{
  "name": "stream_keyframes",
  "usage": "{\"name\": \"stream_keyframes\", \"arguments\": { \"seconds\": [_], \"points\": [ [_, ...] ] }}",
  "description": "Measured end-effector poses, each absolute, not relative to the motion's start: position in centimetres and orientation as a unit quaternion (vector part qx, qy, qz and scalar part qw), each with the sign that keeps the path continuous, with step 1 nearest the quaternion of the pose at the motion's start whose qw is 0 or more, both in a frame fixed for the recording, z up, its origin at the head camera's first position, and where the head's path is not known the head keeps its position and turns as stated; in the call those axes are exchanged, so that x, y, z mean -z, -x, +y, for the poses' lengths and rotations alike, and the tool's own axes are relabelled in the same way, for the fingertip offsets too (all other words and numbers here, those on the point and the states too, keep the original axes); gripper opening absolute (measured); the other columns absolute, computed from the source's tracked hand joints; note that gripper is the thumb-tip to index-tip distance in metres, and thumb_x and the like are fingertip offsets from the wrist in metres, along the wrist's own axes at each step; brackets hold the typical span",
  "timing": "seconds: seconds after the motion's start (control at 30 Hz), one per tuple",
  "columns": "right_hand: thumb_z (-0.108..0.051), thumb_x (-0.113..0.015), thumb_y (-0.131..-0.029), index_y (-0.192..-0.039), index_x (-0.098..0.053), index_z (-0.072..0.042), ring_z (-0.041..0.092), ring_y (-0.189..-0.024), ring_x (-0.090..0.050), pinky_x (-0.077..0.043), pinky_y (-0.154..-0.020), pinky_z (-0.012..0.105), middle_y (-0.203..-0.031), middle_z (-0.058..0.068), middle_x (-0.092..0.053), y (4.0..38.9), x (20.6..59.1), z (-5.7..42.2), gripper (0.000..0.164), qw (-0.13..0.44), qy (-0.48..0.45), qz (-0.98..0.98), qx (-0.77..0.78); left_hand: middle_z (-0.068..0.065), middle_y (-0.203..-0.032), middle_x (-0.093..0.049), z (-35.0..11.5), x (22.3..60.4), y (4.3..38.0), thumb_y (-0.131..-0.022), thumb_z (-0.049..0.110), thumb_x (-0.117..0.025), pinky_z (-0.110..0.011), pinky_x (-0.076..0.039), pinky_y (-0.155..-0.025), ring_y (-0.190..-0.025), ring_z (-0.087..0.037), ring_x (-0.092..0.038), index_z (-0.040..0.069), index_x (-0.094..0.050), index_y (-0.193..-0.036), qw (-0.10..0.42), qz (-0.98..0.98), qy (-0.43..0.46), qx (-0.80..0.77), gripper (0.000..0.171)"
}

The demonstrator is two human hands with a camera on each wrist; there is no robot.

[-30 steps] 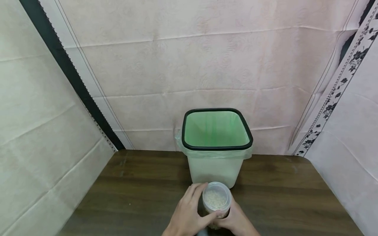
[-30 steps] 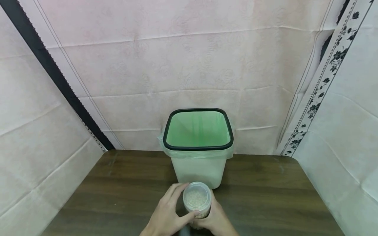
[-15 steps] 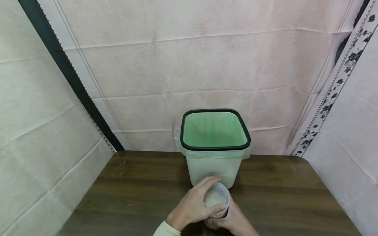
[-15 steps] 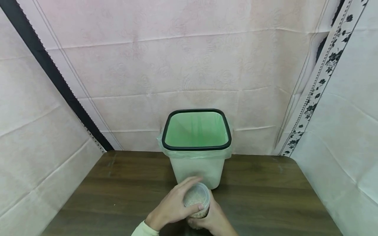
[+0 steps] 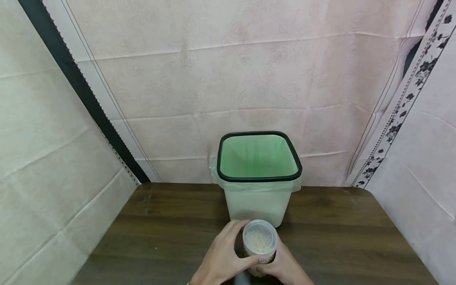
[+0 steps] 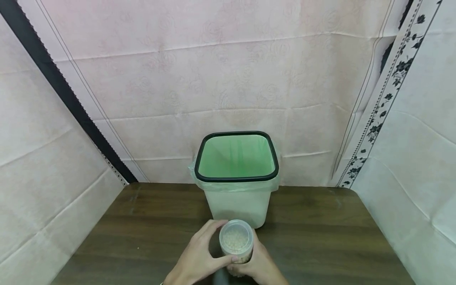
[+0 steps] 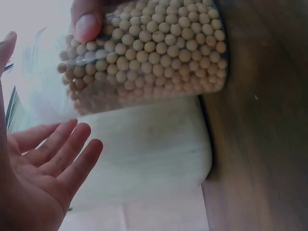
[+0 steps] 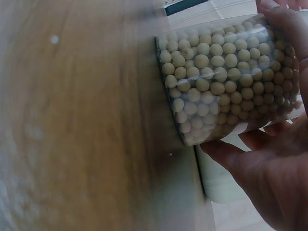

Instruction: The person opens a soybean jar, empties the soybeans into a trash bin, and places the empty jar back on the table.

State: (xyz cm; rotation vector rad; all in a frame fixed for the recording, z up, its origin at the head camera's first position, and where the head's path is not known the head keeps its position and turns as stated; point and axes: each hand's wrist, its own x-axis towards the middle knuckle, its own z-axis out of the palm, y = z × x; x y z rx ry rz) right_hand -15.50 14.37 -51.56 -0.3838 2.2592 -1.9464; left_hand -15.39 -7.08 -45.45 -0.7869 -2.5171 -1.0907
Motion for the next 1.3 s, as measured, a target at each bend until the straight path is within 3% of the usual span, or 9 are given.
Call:
{"name": "stream_keyframes", "arguments": {
  "seconds": [0.1,0.2,0.33,0.5,0.67,0.87,1.0,1.13,1.3],
  "points": [
    [-0.015,-0.096,-0.078,-0.155,-0.037,-0.01,0.019,-0.124,-0.055,-0.047,-0.102,0.026,-0.145,0.014,-0.053,15.3,51.4,14.3,0.097,0.071,0.126,0.756,0.638,0.018,-0.115,-0.059,-7.7,45.6,15.1,-0.08,0.068,-0.084,-0.031,-0.058,-0.087,-0.103,-0.005,-0.062,0.03,-0.06,-0.128,0.165,-0.868,0.26,0.389,0.066],
    [-0.016,-0.096,-0.078,-0.152,-0.039,-0.006,0.015,-0.12,-0.057,-0.048,-0.101,0.025,-0.141,0.014,-0.055,15.2,51.6,14.3,0.095,0.055,0.136,0.763,0.63,0.015,-0.11,-0.057,-7.9,45.7,15.3,-0.081,0.065,-0.085,-0.029,-0.057,-0.083,-0.098,-0.007,-0.06,0.028,-0.059,-0.122,0.181,-0.866,0.26,0.388,0.061],
    [-0.016,-0.096,-0.078,-0.151,-0.041,-0.006,0.012,-0.118,-0.058,-0.049,-0.1,0.025,-0.139,0.014,-0.057,15.3,51.9,14.2,0.092,0.044,0.149,0.765,0.626,0.011,-0.13,-0.056,-7.4,45.6,16.4,-0.084,0.061,-0.085,-0.034,-0.057,-0.094,-0.116,-0.011,-0.06,0.024,-0.056,-0.136,0.164,-0.854,0.301,0.392,0.07],
    [-0.012,-0.093,-0.081,-0.152,-0.039,-0.004,0.012,-0.121,-0.058,-0.051,-0.1,0.026,-0.142,0.016,-0.055,15.4,52.1,14.2,0.09,0.047,0.175,0.752,0.634,0.011,-0.156,-0.046,-6.1,45.3,18.1,-0.084,0.059,-0.085,-0.037,-0.051,-0.11,-0.141,-0.01,-0.048,0.026,-0.048,-0.153,0.099,-0.83,0.373,0.402,0.086],
    [-0.008,-0.09,-0.082,-0.156,-0.033,-0.007,0.018,-0.12,-0.06,-0.056,-0.096,0.03,-0.146,0.019,-0.051,15.5,51.9,14.3,0.094,0.079,0.175,0.727,0.659,0.012,-0.167,-0.038,-5.2,45.3,18.6,-0.084,0.055,-0.086,-0.038,-0.044,-0.118,-0.151,-0.011,-0.038,0.028,-0.042,-0.162,0.048,-0.818,0.401,0.408,0.093],
    [-0.008,-0.095,-0.075,-0.155,-0.036,-0.008,0.017,-0.122,-0.061,-0.052,-0.101,0.027,-0.144,0.017,-0.057,15.5,52.0,14.6,0.099,0.037,0.159,0.743,0.649,0.011,-0.155,-0.051,-5.4,45.1,17.8,-0.087,0.057,-0.083,-0.035,-0.052,-0.109,-0.137,-0.01,-0.054,0.03,-0.045,-0.158,0.079,-0.828,0.392,0.392,0.085],
    [-0.008,-0.095,-0.075,-0.157,-0.037,-0.012,0.018,-0.124,-0.06,-0.05,-0.103,0.027,-0.145,0.014,-0.056,15.5,52.0,14.7,0.1,0.033,0.145,0.745,0.65,0.012,-0.15,-0.053,-6.0,45.0,17.3,-0.087,0.06,-0.082,-0.035,-0.055,-0.104,-0.13,-0.008,-0.057,0.033,-0.046,-0.156,0.095,-0.838,0.371,0.389,0.082],
    [-0.013,-0.094,-0.078,-0.156,-0.037,-0.013,0.02,-0.122,-0.059,-0.051,-0.099,0.027,-0.144,0.014,-0.054,15.5,51.8,14.7,0.097,0.061,0.128,0.751,0.645,0.012,-0.144,-0.053,-6.9,45.3,16.9,-0.087,0.06,-0.082,-0.034,-0.057,-0.099,-0.123,-0.007,-0.059,0.029,-0.048,-0.154,0.114,-0.844,0.351,0.39,0.081],
    [-0.017,-0.096,-0.078,-0.155,-0.037,-0.008,0.02,-0.122,-0.057,-0.05,-0.099,0.027,-0.143,0.014,-0.054,15.4,51.7,14.5,0.097,0.056,0.134,0.768,0.624,0.008,-0.133,-0.053,-7.6,45.5,17.0,-0.085,0.058,-0.085,-0.036,-0.057,-0.098,-0.117,-0.008,-0.059,0.021,-0.051,-0.152,0.128,-0.847,0.334,0.393,0.083]
  ]
}}
